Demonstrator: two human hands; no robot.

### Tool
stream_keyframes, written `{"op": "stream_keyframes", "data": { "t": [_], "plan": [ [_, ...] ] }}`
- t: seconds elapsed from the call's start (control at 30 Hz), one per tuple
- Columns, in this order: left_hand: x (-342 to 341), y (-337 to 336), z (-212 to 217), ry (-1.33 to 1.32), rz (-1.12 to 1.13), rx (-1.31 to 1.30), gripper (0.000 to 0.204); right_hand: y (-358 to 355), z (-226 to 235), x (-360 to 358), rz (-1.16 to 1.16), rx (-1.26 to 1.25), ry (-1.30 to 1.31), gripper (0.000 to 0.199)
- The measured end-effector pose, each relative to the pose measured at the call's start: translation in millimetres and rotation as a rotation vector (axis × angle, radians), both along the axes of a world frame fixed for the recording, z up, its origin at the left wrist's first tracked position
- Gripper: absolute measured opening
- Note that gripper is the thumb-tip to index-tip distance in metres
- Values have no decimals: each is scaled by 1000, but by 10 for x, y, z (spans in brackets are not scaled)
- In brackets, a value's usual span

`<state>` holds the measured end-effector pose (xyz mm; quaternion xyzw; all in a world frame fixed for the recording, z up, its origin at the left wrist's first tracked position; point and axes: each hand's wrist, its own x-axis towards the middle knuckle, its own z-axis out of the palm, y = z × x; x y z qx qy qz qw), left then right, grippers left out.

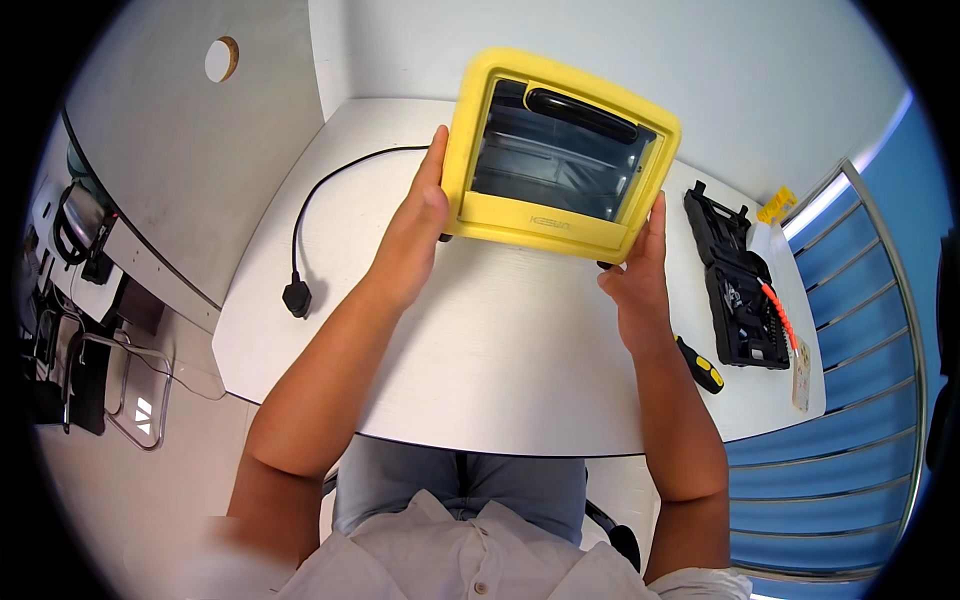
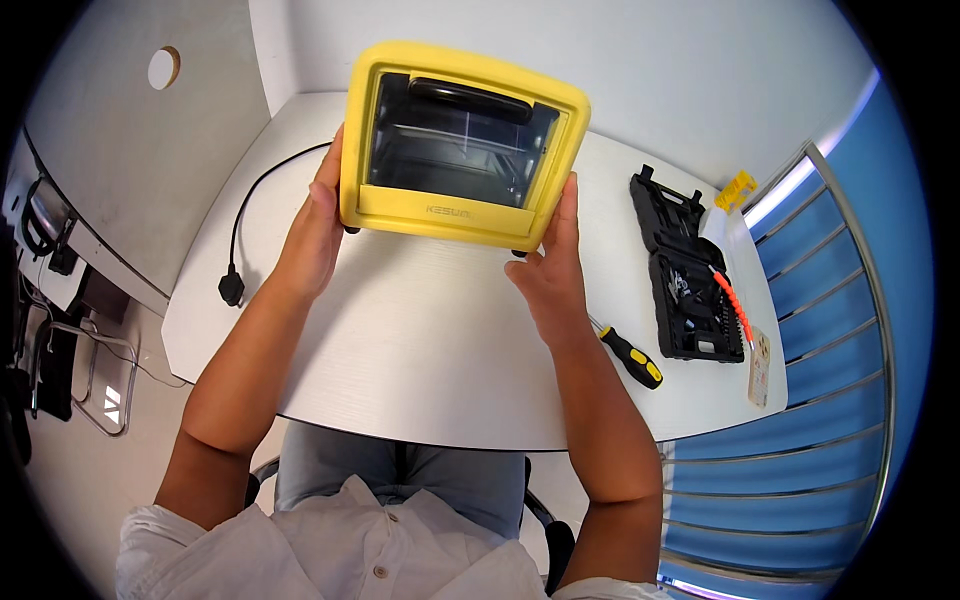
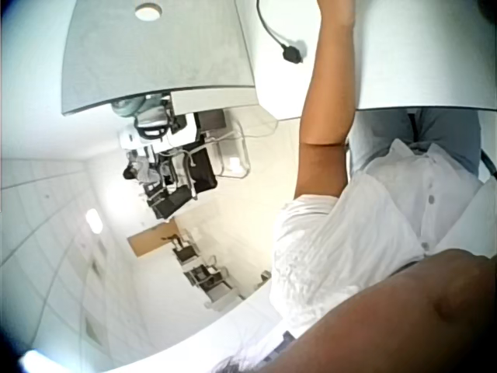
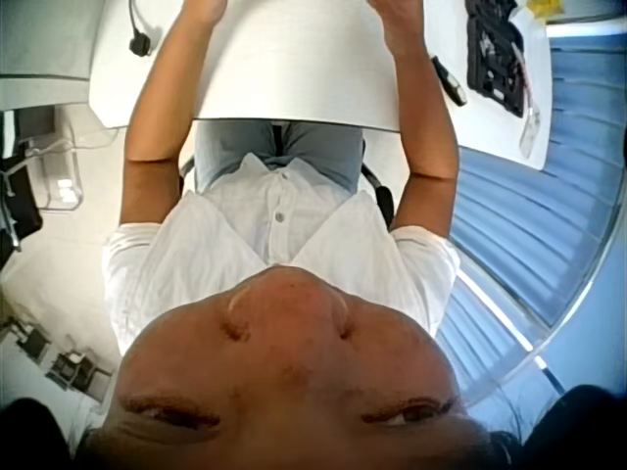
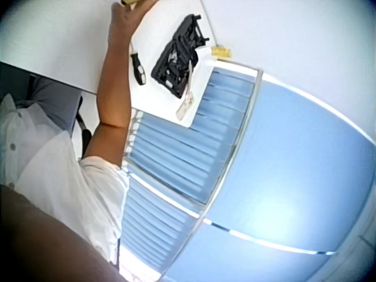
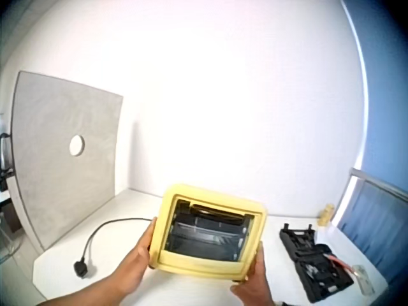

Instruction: The person removes the lid from a rice cooker and places it on a nearby desk. They then bring a yellow toaster oven to the original desk, open its door, and use a screwdriver to remove screws from the bottom of the appliance.

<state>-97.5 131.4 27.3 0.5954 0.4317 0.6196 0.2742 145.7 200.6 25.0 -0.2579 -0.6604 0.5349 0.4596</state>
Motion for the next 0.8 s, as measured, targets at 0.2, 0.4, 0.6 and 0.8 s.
{"op": "stream_keyframes", "data": {
  "t": [0.2,0.4,0.6,0.8],
  "plan": [
    [-12,-3,-18,1,-10,45,92,16,-45,7,-53,93,13,103],
    [1,-31,5,-35,-39,78,93,-6,-6,22,-77,84,47,102],
    [14,-85,92,-37,2,109,111,-35,24,32,-46,149,85,106],
    [90,-126,171,-86,24,201,119,-36,30,42,-31,162,145,111]
  ]
}}
